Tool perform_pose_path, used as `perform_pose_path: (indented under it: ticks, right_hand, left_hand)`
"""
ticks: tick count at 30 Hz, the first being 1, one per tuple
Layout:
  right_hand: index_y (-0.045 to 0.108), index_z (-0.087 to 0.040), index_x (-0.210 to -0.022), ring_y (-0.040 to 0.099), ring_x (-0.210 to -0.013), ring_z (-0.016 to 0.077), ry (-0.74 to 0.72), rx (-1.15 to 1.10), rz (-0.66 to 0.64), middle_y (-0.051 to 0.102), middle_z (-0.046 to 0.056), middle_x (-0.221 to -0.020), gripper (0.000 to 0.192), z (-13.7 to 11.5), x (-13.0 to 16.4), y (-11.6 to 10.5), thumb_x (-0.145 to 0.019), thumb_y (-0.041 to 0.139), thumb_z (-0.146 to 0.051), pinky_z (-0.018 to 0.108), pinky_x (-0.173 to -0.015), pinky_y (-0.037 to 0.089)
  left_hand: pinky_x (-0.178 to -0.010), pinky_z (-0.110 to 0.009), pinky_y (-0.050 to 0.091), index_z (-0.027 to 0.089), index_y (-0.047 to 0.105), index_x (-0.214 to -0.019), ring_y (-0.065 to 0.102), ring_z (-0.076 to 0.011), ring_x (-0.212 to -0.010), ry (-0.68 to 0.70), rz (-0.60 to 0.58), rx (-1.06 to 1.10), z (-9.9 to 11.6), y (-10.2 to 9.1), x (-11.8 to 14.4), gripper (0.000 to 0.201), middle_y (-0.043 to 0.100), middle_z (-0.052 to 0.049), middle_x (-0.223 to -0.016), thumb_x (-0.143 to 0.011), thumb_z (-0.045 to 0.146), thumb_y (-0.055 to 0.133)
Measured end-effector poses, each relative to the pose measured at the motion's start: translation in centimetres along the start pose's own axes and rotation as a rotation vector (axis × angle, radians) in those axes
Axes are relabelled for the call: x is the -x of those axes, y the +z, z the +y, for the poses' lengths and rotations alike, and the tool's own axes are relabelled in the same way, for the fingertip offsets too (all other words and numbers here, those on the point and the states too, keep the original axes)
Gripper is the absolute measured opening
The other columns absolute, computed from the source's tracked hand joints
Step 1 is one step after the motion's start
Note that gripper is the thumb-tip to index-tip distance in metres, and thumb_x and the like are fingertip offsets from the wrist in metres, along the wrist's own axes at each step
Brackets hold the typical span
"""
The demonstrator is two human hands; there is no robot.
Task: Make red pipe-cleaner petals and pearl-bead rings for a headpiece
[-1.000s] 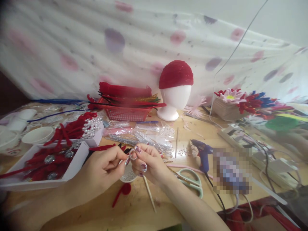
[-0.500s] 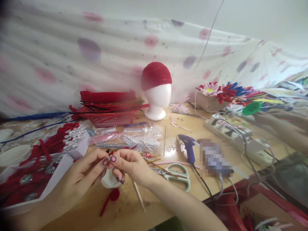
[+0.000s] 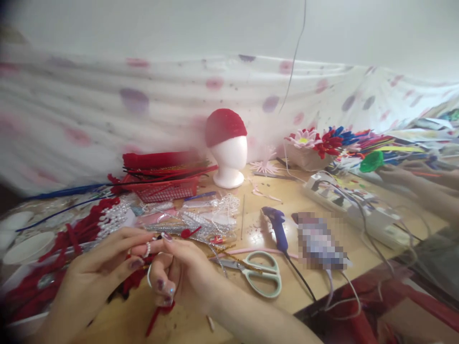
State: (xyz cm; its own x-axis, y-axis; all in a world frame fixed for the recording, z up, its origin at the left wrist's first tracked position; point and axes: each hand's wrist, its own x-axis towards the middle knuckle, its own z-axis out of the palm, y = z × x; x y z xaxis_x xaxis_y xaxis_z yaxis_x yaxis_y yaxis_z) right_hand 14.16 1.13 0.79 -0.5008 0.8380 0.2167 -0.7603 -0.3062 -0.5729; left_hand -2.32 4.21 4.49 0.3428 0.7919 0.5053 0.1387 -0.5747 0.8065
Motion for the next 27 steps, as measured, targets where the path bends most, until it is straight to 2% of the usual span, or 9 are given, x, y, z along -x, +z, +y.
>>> perform_pose_path:
  ticks: [3, 6, 9, 12, 15, 19, 23, 27]
  right_hand:
    - [0.069, -0.014, -0.123, 0.035, -0.032, 0.0073, 0.006, 0.016, -0.040, 0.056, -0.006, -0.048, 0.050, 0.9, 0.3, 0.4, -0.095, 0.055, -0.053, 0.017, -0.035, 0.037]
    - [0.054, -0.015, -0.142, 0.040, -0.031, 0.0081, 0.068, 0.089, -0.087, 0.064, -0.003, -0.054, 0.069, 2.4, 0.2, 0.6, -0.094, 0.049, -0.064, 0.018, -0.036, 0.035]
    - [0.039, -0.019, -0.153, 0.042, -0.032, 0.0081, 0.147, 0.154, -0.107, 0.066, -0.002, -0.058, 0.087, 4.2, -0.2, 0.8, -0.086, 0.053, -0.074, 0.017, -0.036, 0.030]
    - [0.035, -0.019, -0.155, 0.047, -0.037, 0.0090, 0.176, 0.194, -0.104, 0.062, -0.003, -0.056, 0.097, 5.7, -0.4, 1.3, -0.080, 0.062, -0.074, 0.018, -0.042, 0.030]
    - [0.039, -0.019, -0.153, 0.055, -0.047, 0.0115, 0.201, 0.223, -0.059, 0.061, -0.002, -0.058, 0.094, 6.2, -0.4, 2.0, -0.079, 0.069, -0.069, 0.019, -0.049, 0.035]
    - [0.043, -0.021, -0.152, 0.051, -0.050, 0.0114, 0.257, 0.356, 0.020, 0.064, 0.001, -0.067, 0.086, 5.9, -0.5, 3.0, -0.082, 0.070, -0.064, 0.021, -0.051, 0.036]
    - [0.036, -0.026, -0.155, 0.048, -0.052, 0.0125, 0.279, 0.702, 0.021, 0.066, 0.004, -0.073, 0.085, 6.0, -0.8, 3.3, -0.086, 0.063, -0.066, 0.022, -0.047, 0.031]
    - [0.036, -0.027, -0.155, 0.050, -0.059, 0.0159, 0.201, 1.149, 0.015, 0.066, 0.004, -0.075, 0.074, 6.4, -0.7, 3.0, -0.093, 0.056, -0.061, 0.026, -0.052, 0.033]
  left_hand:
    - [-0.080, -0.028, 0.062, 0.033, 0.082, -0.091, 0.074, -0.0211, -0.091, -0.124, 0.069, 0.016, -0.3, -0.4, 0.6, 0.012, 0.078, -0.003, -0.097, -0.081, 0.036, 0.077]
    - [-0.077, -0.031, 0.063, 0.028, 0.083, -0.089, 0.075, -0.0233, -0.086, -0.260, 0.103, 0.177, -1.0, -1.0, 1.8, 0.022, 0.080, -0.006, -0.094, -0.073, 0.043, 0.083]
    - [-0.078, -0.033, 0.062, 0.023, 0.082, -0.090, 0.076, -0.0257, -0.086, -0.417, 0.087, 0.383, -1.6, -1.5, 3.2, 0.035, 0.081, -0.009, -0.091, -0.068, 0.050, 0.085]
    - [-0.086, -0.037, 0.060, 0.021, 0.082, -0.088, 0.074, -0.0293, -0.096, -0.484, 0.067, 0.555, -1.8, -1.6, 4.7, 0.037, 0.081, -0.011, -0.096, -0.068, 0.051, 0.086]
    - [-0.086, -0.038, 0.059, 0.019, 0.081, -0.090, 0.073, -0.0300, -0.098, -0.485, 0.057, 0.658, -1.9, -1.7, 5.8, 0.035, 0.080, -0.012, -0.102, -0.072, 0.049, 0.084]
    - [-0.087, -0.038, 0.058, 0.018, 0.080, -0.095, 0.074, -0.0293, -0.097, -0.486, 0.057, 0.686, -1.7, -2.4, 6.3, 0.037, 0.079, -0.013, -0.103, -0.074, 0.048, 0.083]
    - [-0.087, -0.037, 0.058, 0.017, 0.080, -0.097, 0.074, -0.0284, -0.096, -0.549, 0.101, 0.718, -1.1, -3.6, 6.0, 0.043, 0.080, -0.013, -0.097, -0.071, 0.051, 0.084]
    - [-0.077, -0.033, 0.058, 0.014, 0.080, -0.082, 0.076, -0.0261, -0.082, -0.564, 0.118, 0.659, -0.9, -4.5, 5.9, 0.041, 0.081, -0.011, -0.083, -0.063, 0.049, 0.089]
